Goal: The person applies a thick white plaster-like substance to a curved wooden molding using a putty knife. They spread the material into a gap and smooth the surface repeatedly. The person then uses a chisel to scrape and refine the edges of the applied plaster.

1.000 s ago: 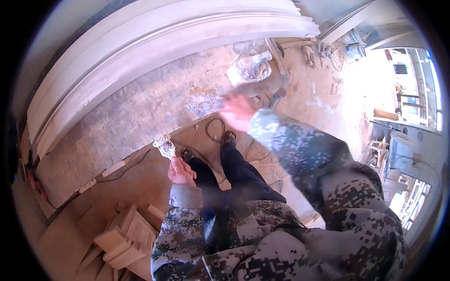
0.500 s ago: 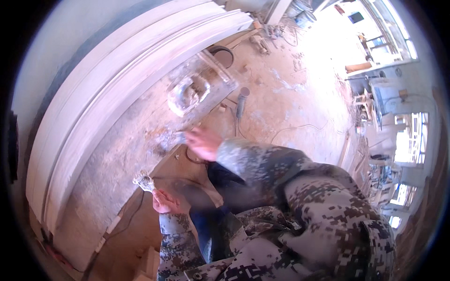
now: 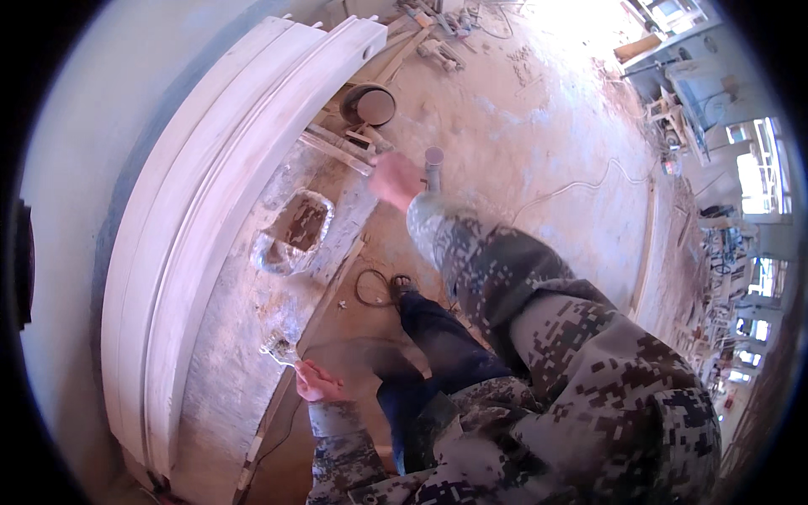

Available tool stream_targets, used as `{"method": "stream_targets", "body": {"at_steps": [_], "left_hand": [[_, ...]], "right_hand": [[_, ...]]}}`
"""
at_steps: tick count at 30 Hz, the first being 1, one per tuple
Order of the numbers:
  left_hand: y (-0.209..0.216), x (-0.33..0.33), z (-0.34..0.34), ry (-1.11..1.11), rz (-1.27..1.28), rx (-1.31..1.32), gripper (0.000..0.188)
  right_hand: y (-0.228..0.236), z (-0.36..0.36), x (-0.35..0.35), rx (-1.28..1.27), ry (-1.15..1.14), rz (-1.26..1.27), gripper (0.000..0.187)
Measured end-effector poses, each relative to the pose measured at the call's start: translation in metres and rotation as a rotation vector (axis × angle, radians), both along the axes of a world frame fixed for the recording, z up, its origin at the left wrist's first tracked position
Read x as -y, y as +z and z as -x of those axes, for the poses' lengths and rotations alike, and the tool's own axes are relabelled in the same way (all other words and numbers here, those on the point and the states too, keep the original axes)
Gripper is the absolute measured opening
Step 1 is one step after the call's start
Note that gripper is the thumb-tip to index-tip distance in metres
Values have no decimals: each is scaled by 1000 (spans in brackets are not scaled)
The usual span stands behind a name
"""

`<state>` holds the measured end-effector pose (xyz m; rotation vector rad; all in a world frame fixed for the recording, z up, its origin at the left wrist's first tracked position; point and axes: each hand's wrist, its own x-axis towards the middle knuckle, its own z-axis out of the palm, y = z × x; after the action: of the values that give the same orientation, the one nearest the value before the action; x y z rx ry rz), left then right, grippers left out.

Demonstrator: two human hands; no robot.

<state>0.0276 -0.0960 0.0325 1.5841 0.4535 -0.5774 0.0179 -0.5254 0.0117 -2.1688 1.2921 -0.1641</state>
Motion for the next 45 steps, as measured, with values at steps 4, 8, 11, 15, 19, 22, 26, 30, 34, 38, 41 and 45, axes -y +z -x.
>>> {"method": "stream_targets", "body": {"at_steps": [4,8,11,15,19,22,26,30,34,38,41,45], "left_hand": [[6,21,0,-10,28,7,48],[10,49,1,42,54,-2,48],[13,45,-5,-17,4,58,47],[-1,44,4,30,-22,53,46],[-5,50,18,41,6,26,44],[-10,64,21,127,209,3,40],[-1,66,9,201,231,-127,41],[-9,61,2,213,362,-125,52],[-16,41,0,241,442,-154,53],[-34,41,-5,316,446,-226,49],[-49,37,-3,338,417,-282,48],[-56,27,-9,256,447,-354,44]], "right_hand": [[49,32,-33,-99,252,-41,37],[37,60,-4,444,-115,-774,49],[10,53,25,950,-416,-1327,51],[-6,34,36,872,-533,-1338,39],[3,60,-4,694,-427,-1539,36],[12,62,-22,469,-347,-1639,38],[-15,78,-4,761,-331,-1789,41],[-21,76,9,597,-186,-1327,50],[23,78,-69,327,-107,-1036,52],[6,90,-149,365,332,-625,46],[29,72,-213,299,543,-274,49],[43,36,-249,261,747,-54,46]]}}
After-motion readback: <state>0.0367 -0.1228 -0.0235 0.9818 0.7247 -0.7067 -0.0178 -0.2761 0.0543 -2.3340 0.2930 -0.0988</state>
